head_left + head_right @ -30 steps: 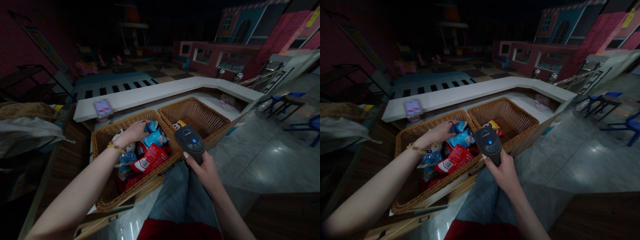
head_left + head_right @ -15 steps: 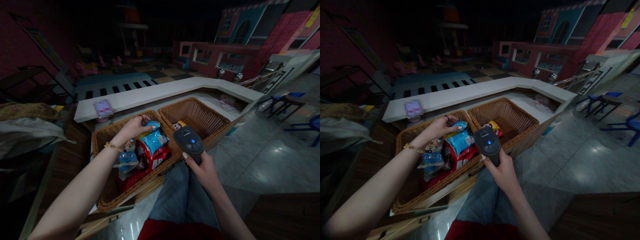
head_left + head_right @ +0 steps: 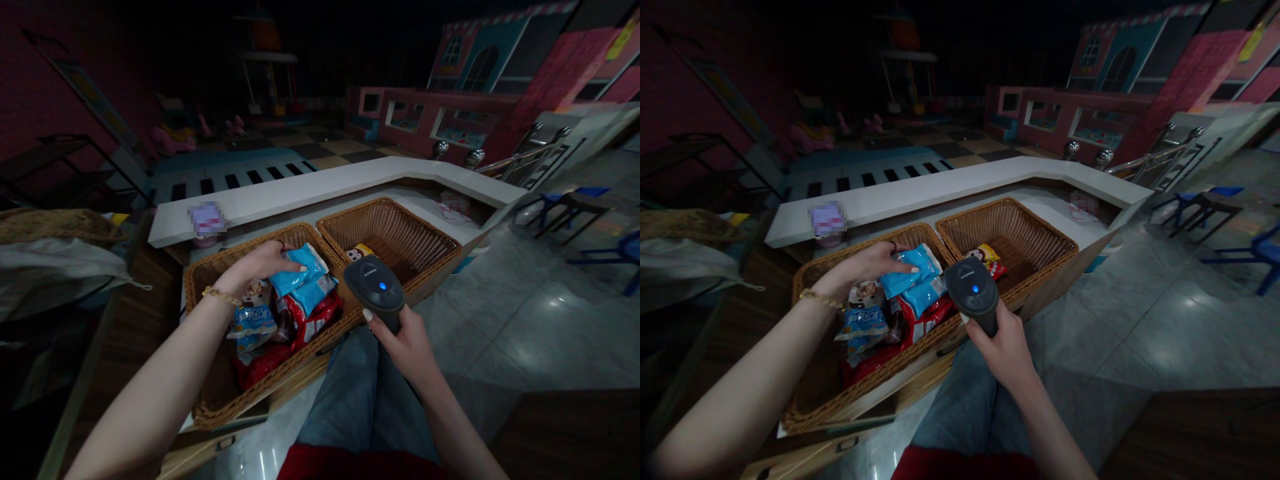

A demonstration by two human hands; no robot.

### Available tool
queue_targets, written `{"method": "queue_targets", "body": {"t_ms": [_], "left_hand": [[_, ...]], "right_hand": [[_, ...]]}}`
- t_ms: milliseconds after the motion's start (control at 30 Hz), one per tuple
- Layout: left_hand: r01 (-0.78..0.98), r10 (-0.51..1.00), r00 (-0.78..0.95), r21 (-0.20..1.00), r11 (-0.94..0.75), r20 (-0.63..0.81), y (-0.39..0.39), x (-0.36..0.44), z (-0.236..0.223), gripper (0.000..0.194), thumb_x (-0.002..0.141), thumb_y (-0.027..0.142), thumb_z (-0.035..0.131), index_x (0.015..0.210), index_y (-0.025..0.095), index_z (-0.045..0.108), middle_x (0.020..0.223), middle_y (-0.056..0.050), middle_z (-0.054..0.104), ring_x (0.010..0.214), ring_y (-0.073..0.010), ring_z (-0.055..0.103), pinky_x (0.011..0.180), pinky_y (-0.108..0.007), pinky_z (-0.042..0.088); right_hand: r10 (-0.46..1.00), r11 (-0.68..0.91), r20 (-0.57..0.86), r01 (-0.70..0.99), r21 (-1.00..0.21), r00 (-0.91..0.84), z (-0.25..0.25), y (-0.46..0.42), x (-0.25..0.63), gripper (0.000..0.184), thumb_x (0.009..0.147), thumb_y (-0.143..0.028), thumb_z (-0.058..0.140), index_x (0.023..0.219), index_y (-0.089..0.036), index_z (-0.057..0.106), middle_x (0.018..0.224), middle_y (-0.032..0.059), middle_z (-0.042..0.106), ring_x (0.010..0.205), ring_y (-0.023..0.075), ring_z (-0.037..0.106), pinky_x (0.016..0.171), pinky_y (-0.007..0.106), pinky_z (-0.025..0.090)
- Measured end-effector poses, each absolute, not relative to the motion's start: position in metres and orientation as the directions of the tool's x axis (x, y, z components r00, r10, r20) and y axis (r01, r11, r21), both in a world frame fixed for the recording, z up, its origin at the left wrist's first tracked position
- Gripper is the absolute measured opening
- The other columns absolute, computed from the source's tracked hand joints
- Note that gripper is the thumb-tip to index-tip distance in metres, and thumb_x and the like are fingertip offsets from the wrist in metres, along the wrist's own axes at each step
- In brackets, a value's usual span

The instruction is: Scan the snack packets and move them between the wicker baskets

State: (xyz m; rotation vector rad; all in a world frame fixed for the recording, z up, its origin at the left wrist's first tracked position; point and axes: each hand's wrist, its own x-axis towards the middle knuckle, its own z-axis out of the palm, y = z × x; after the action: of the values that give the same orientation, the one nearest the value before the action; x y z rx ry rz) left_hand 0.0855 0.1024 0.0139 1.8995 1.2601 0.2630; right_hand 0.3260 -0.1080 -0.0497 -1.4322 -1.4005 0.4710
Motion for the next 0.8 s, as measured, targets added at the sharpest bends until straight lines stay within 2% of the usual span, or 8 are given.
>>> {"method": "queue_targets", "body": {"t_ms": [100,233,300,400,600,800], "left_hand": [[0.596,0.843,0.495,0.789,-0.152,-0.212,0.099,0.083,0.02,0.04,0.059,0.042,0.087,0.089,0.02,0.073,0.087,-0.003,0.078,0.077,-0.0212,0.071,0.068,-0.029,0.058],[0.342,0.912,0.405,0.935,-0.096,-0.055,0.093,0.087,0.027,0.047,0.062,0.035,0.09,0.101,0.018,0.07,0.095,-0.005,0.077,0.076,-0.0192,0.072,0.068,-0.029,0.059],[0.15,0.925,0.375,0.989,0.009,-0.065,0.088,0.094,0.027,0.049,0.065,0.029,0.09,0.107,0.016,0.067,0.097,-0.007,0.077,0.078,-0.0194,0.073,0.071,-0.03,0.061],[-0.047,0.907,0.4,0.985,0.165,-0.133,0.081,0.106,0.023,0.04,0.071,0.022,0.087,0.103,0.014,0.066,0.091,-0.009,0.077,0.077,-0.0197,0.074,0.073,-0.031,0.063],[-0.172,0.891,0.432,0.957,0.232,-0.138,0.076,0.12,0.01,0.032,0.08,0.017,0.081,0.108,0.016,0.064,0.102,-0.009,0.078,0.08,-0.0186,0.076,0.07,-0.031,0.065],[-0.205,0.9,0.403,0.943,0.262,-0.162,0.073,0.127,0.009,0.018,0.083,0.013,0.076,0.095,0.013,0.062,0.093,-0.009,0.077,0.075,-0.0163,0.075,0.069,-0.027,0.063]], "right_hand": [[0.901,0.216,0.364,0.483,-0.848,0.237,-0.049,-0.108,0.325,0.015,0.087,-0.031,0.065,0.095,-0.019,0.069,0.079,0.0028,0.076,0.072,0.0223,0.071,0.066,0.027,0.054],[0.906,0.212,0.355,0.48,-0.851,0.231,-0.047,-0.11,0.322,0.016,0.087,-0.029,0.064,0.097,-0.019,0.069,0.082,0.0037,0.077,0.074,0.0228,0.072,0.068,0.028,0.054],[0.906,0.21,0.355,0.483,-0.85,0.231,-0.046,-0.11,0.322,0.016,0.087,-0.029,0.063,0.098,-0.019,0.069,0.083,0.0045,0.078,0.075,0.0232,0.072,0.069,0.028,0.055],[0.906,0.225,0.362,0.474,-0.851,0.22,-0.044,-0.109,0.32,0.017,0.087,-0.028,0.062,0.1,-0.019,0.069,0.083,0.0044,0.078,0.076,0.0231,0.073,0.069,0.028,0.055],[0.923,0.252,0.35,0.437,-0.864,0.161,-0.04,-0.107,0.31,0.022,0.087,-0.027,0.062,0.106,-0.019,0.069,0.091,0.0051,0.079,0.081,0.0234,0.074,0.074,0.029,0.057],[0.948,0.226,0.303,0.459,-0.859,0.1,-0.037,-0.106,0.303,0.018,0.087,-0.025,0.061,0.103,-0.02,0.067,0.09,0.0055,0.078,0.082,0.0243,0.074,0.072,0.029,0.056]]}}
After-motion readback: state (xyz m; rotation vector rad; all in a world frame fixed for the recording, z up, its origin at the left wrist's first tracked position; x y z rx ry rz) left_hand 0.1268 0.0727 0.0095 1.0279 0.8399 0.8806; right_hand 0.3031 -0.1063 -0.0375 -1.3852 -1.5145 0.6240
